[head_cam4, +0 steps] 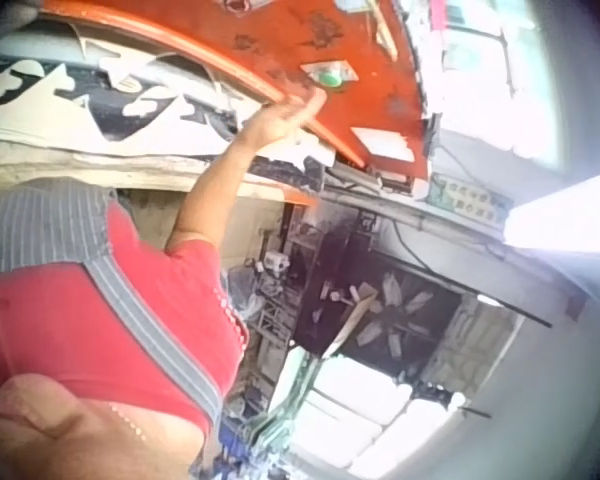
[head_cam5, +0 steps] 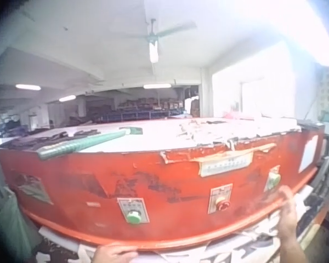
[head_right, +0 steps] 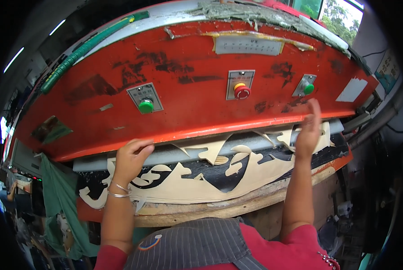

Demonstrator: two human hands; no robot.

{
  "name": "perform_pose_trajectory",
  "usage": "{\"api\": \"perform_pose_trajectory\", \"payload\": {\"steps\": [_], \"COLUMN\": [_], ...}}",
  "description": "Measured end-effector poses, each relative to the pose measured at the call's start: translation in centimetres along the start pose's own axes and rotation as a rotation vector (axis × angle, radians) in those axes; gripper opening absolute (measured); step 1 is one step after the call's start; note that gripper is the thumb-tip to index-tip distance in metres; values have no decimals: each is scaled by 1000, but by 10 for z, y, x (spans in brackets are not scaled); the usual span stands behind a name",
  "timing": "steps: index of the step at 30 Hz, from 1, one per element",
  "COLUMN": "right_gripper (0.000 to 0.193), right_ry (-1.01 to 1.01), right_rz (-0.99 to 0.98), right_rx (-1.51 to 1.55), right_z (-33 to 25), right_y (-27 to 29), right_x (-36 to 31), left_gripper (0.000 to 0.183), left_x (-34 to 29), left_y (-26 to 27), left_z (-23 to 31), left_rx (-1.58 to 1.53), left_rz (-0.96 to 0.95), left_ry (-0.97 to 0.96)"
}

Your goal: Using a hydraulic press and metal dies to cut shoe components from a sheet of material.

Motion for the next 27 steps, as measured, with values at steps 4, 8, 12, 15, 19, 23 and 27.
{"api": "perform_pose_trajectory", "payload": {"steps": [4, 8, 12, 15, 19, 23, 27], "right_gripper": [69, 63, 53, 40, 42, 64, 45], "right_ry": [322, 310, 337, 383, 273, 558, 508], "right_rz": [625, 780, 738, 380, -576, -1097, -1168], "right_rx": [-38, -227, -192, -51, 20, -158, -378], "right_z": [-26, 11, 10, 18, 13, -90, -90], "right_y": [34, 19, 12, -6, -32, -46, -74], "right_x": [79, 113, 76, -2, -153, -223, -261], "left_gripper": [17, 35, 39, 41, 28, 21, 16], "left_x": [25, 59, 24, -50, -161, -207, -201], "left_y": [-14, -18, -27, -58, -91, -94, -99], "left_z": [75, 81, 55, 24, -1, 15, 14], "left_rx": [-113, 131, 282, 232, 294, 388, 527], "left_rz": [156, 48, 204, 69, -109, -23, 28], "left_ry": [-290, -56, -223, -47, 176, 16, -2]}}
Point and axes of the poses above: each hand's wrist, its own x-axis towards the middle knuckle, its own y-axis out of the back of the hand, z = x × y, the point moved 2 cm from there along x, towards the middle knuckle, and after that the axes turned 6 degrees about -y, right-handed, at the moved point
